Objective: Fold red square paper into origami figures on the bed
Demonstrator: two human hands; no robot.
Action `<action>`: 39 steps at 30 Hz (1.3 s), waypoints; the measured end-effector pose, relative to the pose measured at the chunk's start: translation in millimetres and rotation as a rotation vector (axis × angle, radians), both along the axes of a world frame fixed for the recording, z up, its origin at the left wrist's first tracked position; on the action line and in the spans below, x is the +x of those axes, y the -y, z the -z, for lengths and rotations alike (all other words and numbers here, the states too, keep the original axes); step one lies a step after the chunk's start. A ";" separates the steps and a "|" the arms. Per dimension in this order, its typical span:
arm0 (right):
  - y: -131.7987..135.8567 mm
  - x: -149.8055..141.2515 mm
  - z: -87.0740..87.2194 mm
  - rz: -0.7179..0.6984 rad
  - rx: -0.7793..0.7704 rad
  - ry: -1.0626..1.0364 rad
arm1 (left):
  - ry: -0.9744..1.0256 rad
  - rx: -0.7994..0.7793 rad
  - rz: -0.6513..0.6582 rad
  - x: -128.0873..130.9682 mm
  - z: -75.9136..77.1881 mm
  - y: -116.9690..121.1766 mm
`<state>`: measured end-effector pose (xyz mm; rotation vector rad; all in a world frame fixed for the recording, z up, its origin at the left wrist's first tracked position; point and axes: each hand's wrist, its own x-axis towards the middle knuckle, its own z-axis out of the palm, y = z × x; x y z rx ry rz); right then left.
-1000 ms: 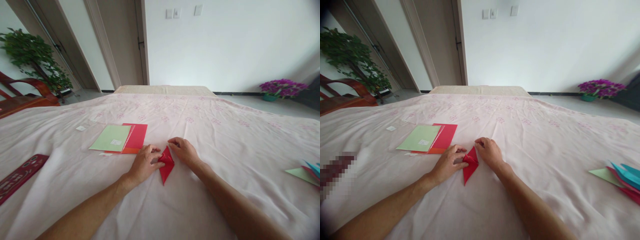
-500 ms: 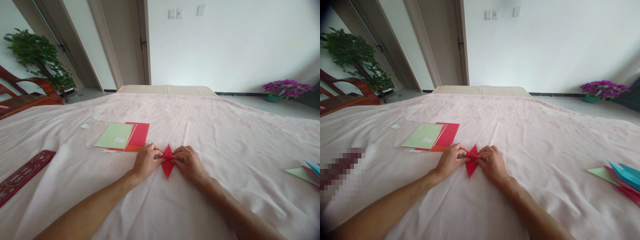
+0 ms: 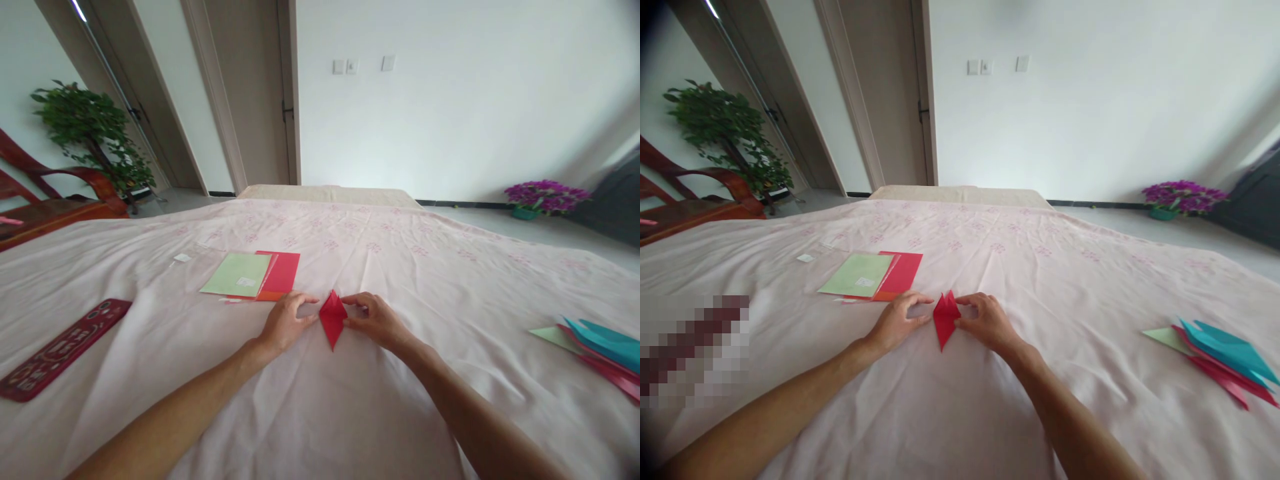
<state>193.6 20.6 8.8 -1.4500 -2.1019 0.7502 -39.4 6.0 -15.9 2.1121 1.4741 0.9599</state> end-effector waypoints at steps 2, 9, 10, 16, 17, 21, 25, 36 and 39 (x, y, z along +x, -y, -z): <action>2.8 -1.3 1.2 0.030 -0.001 0.000 | 0.000 -0.001 -0.015 0.6 0.3 0.7; 12.0 2.0 3.4 0.123 -0.009 0.024 | -0.019 0.003 -0.065 1.3 3.5 -3.1; 12.5 2.7 3.9 0.128 -0.015 0.030 | -0.021 0.002 -0.065 0.5 3.9 -3.1; 11.4 3.3 5.0 0.121 -0.035 0.054 | -0.049 0.016 -0.025 -1.3 3.3 -1.1; 11.2 2.5 4.8 0.115 -0.034 0.059 | -0.060 0.022 -0.017 0.1 3.2 -1.4; 10.2 -1.9 5.1 0.082 -0.009 0.077 | -0.106 0.042 -0.007 8.3 3.5 -3.6; -2.9 -7.0 1.6 0.011 0.034 0.071 | -0.138 0.076 -0.049 14.8 1.4 -2.2; -70.2 -30.6 -9.1 -0.008 0.204 -0.177 | -0.255 0.180 -0.090 19.4 -38.4 -6.1; -46.6 -24.7 0.9 0.161 0.239 -0.279 | -0.079 0.210 0.002 10.7 -37.7 -13.9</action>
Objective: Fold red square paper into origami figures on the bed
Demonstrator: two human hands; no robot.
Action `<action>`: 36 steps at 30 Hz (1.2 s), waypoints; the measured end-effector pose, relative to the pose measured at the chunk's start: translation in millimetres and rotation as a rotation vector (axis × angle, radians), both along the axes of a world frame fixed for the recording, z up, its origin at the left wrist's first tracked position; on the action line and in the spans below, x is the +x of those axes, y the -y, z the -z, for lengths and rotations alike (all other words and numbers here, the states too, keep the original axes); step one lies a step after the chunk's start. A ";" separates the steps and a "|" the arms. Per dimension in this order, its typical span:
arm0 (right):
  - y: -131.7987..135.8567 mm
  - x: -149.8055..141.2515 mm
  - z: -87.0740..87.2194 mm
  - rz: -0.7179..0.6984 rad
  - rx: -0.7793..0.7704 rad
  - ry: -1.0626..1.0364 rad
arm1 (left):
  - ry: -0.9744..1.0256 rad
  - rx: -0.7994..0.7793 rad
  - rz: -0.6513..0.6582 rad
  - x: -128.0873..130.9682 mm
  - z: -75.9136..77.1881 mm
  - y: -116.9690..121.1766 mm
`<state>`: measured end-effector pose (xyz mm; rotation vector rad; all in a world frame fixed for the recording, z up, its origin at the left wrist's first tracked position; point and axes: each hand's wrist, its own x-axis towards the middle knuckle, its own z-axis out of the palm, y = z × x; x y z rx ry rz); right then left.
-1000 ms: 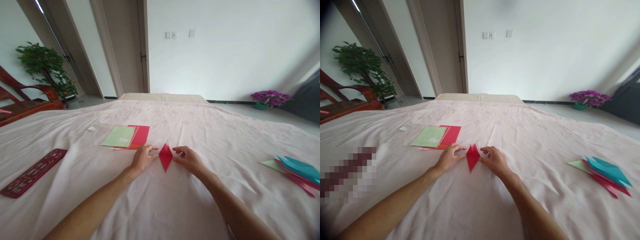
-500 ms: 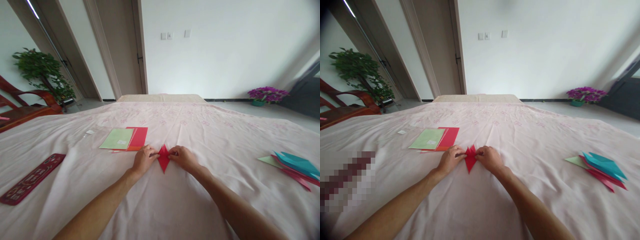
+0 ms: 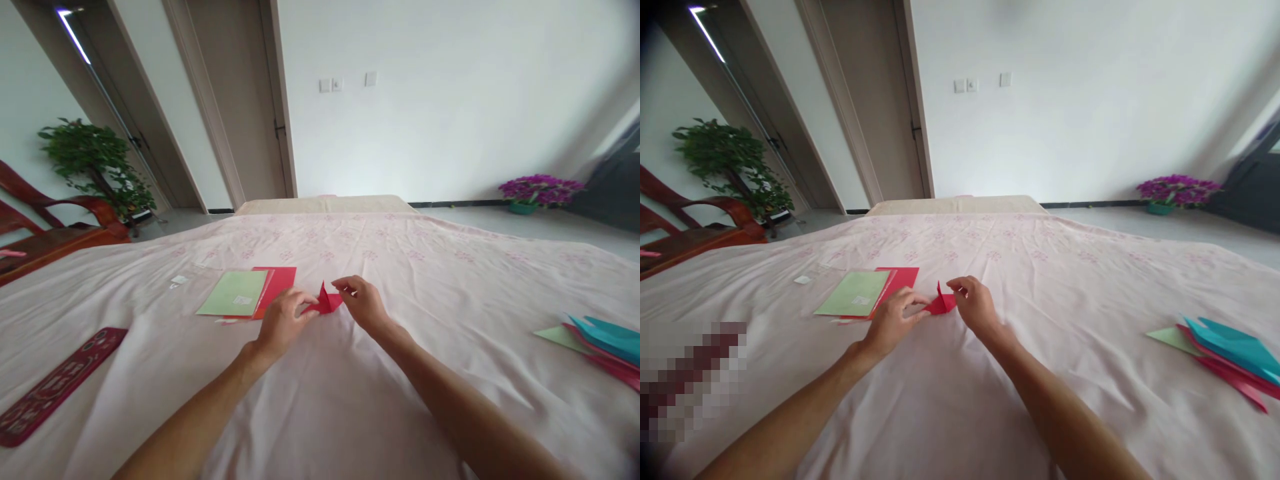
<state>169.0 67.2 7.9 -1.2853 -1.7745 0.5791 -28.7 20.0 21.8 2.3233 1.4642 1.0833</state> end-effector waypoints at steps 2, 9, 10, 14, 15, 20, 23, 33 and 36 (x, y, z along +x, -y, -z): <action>16.5 4.5 2.0 0.062 -0.012 -0.074 | 0.134 0.010 0.101 -3.2 4.2 -7.8; 27.3 3.4 1.8 0.028 -0.009 -0.172 | 0.315 0.031 0.105 3.9 18.4 -33.9; 25.1 2.1 3.7 0.027 -0.005 -0.177 | 0.322 0.020 0.112 4.7 20.1 -36.4; 17.6 -2.1 11.5 0.009 -0.006 -0.186 | 0.343 -0.033 0.140 5.4 26.4 -45.4; 16.4 -2.6 12.5 0.005 -0.009 -0.189 | 0.350 -0.046 0.144 5.6 27.6 -47.7; 13.1 -4.0 11.7 -0.008 -0.042 -0.211 | 0.386 -0.109 0.148 9.3 30.8 -57.4; 12.8 -5.1 10.9 -0.027 -0.058 -0.220 | 0.391 -0.150 0.173 12.3 30.5 -59.9; 9.8 -5.4 21.5 -0.044 -0.014 -0.250 | 0.385 -0.189 0.203 20.8 31.4 -59.1; 10.2 -4.2 20.3 -0.053 0.003 -0.247 | 0.395 -0.210 0.216 22.3 32.0 -58.3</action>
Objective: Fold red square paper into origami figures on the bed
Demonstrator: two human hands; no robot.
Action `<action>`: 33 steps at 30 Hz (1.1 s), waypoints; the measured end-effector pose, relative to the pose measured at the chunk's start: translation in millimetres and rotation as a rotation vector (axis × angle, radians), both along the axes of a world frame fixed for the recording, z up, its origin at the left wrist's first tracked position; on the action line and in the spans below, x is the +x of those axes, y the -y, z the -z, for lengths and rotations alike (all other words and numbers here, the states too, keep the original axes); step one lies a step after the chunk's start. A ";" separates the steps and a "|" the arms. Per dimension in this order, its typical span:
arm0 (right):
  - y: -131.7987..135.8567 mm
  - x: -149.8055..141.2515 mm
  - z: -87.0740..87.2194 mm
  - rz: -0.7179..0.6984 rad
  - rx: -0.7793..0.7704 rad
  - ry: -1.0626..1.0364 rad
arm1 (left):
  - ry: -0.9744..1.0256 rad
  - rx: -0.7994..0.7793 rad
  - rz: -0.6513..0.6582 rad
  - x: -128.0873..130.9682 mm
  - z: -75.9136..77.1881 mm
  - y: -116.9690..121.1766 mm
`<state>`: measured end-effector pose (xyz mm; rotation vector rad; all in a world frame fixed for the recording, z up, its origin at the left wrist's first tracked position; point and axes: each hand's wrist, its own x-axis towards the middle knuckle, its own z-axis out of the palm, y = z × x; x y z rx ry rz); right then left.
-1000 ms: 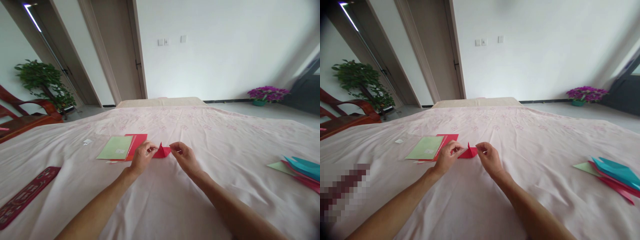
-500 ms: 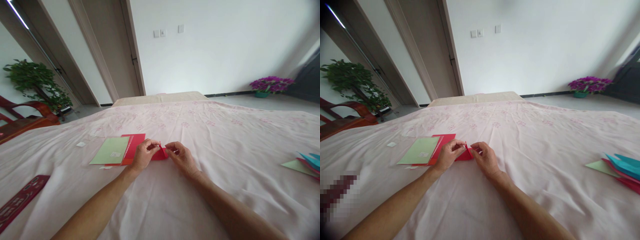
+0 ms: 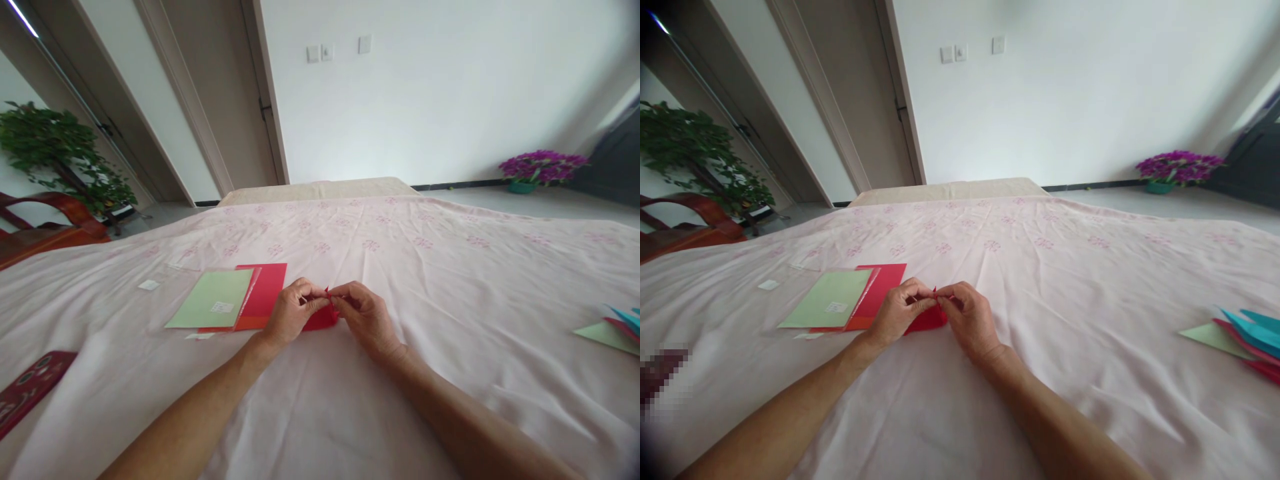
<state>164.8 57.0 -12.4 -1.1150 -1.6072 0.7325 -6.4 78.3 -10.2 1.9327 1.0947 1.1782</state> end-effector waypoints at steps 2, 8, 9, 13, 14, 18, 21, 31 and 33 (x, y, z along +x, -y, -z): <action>1.1 1.1 -2.5 -0.006 0.046 0.017 | 0.004 -0.017 0.011 0.4 -0.6 0.7; 1.6 6.0 -8.7 -0.054 0.155 0.103 | -0.036 -0.035 0.052 -1.1 -6.4 2.5; 1.0 6.9 -9.2 -0.071 0.154 0.110 | -0.051 -0.042 0.059 -1.7 -7.4 2.3; -0.5 11.0 -12.6 -0.144 0.168 0.148 | -0.107 -0.071 0.081 -4.1 -10.2 0.4; -0.4 12.2 -14.0 -0.152 0.181 0.164 | -0.121 -0.074 0.085 -4.5 -10.7 -0.1; 1.1 16.8 -20.1 -0.154 0.242 0.261 | -0.169 -0.072 0.085 -5.0 -12.5 -0.5; 2.2 18.9 -22.5 -0.146 0.281 0.353 | -0.177 -0.064 0.073 -3.9 -13.4 0.7; 3.3 19.4 -19.1 -0.076 0.361 0.420 | -0.040 -0.058 0.070 2.8 -8.4 4.9; 3.9 19.6 -19.0 -0.068 0.372 0.436 | -0.040 -0.066 0.062 3.6 -8.9 5.5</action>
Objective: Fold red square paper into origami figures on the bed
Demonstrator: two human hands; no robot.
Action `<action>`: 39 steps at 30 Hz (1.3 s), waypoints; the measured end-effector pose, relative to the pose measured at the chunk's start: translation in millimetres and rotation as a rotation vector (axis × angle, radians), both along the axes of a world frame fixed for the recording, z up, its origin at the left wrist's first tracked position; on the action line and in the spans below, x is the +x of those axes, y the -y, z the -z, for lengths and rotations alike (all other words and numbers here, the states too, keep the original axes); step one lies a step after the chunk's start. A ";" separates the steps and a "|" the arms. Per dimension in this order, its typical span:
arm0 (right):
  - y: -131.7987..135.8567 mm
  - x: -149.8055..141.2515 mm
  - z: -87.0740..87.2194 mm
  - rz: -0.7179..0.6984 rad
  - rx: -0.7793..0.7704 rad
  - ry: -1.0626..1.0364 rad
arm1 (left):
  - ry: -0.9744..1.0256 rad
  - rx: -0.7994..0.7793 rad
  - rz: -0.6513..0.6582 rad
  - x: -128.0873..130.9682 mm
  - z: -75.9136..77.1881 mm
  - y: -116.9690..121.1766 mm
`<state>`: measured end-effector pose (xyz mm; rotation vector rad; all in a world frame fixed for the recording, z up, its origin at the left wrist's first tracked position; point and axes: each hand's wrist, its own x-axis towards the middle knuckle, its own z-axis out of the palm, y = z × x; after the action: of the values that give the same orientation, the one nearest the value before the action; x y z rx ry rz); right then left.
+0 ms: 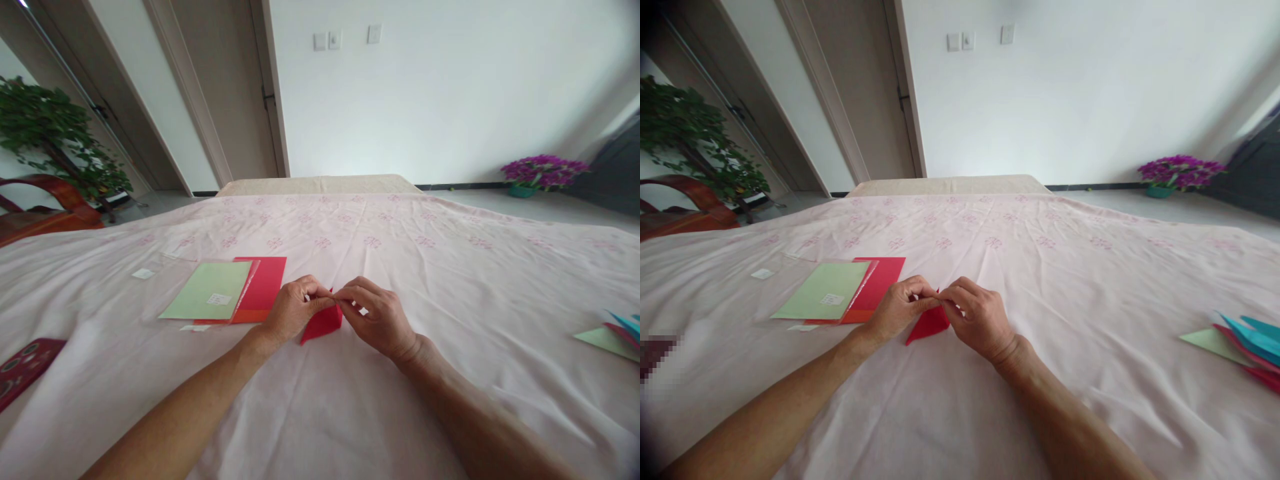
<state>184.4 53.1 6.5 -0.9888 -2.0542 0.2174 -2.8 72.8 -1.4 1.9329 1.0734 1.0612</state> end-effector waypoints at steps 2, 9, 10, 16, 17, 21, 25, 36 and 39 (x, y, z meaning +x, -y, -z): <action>0.7 0.0 0.3 0.011 0.024 0.019 | -0.004 0.001 -0.014 1.0 -0.9 0.6; 2.5 -1.1 2.6 0.132 0.107 0.114 | -0.019 0.069 -0.063 4.2 -0.2 2.0; 2.6 -1.1 3.1 0.132 0.113 0.117 | -0.030 0.077 -0.068 4.3 0.3 2.2; 3.0 0.9 7.5 0.068 0.090 0.082 | -0.066 0.137 -0.106 3.9 1.5 3.3; 3.2 0.9 8.2 0.061 0.076 0.069 | -0.062 0.145 -0.110 3.9 1.6 3.2; 5.6 -2.2 9.2 0.046 0.038 -0.015 | -0.040 0.169 -0.117 4.0 2.0 3.1; 8.7 -8.1 9.0 0.031 -0.030 -0.145 | -0.041 0.215 -0.132 4.2 1.8 5.0; 2.8 -10.7 10.8 0.034 -0.612 -0.563 | -0.087 0.175 -0.211 5.3 8.2 9.9; -1.5 -10.5 10.7 -0.024 -0.748 -0.676 | -0.089 0.142 -0.193 4.5 9.0 9.9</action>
<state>173.9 54.6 -4.2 -1.1080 -1.3515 1.2190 1.7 62.8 -10.4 2.0363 1.2853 1.1933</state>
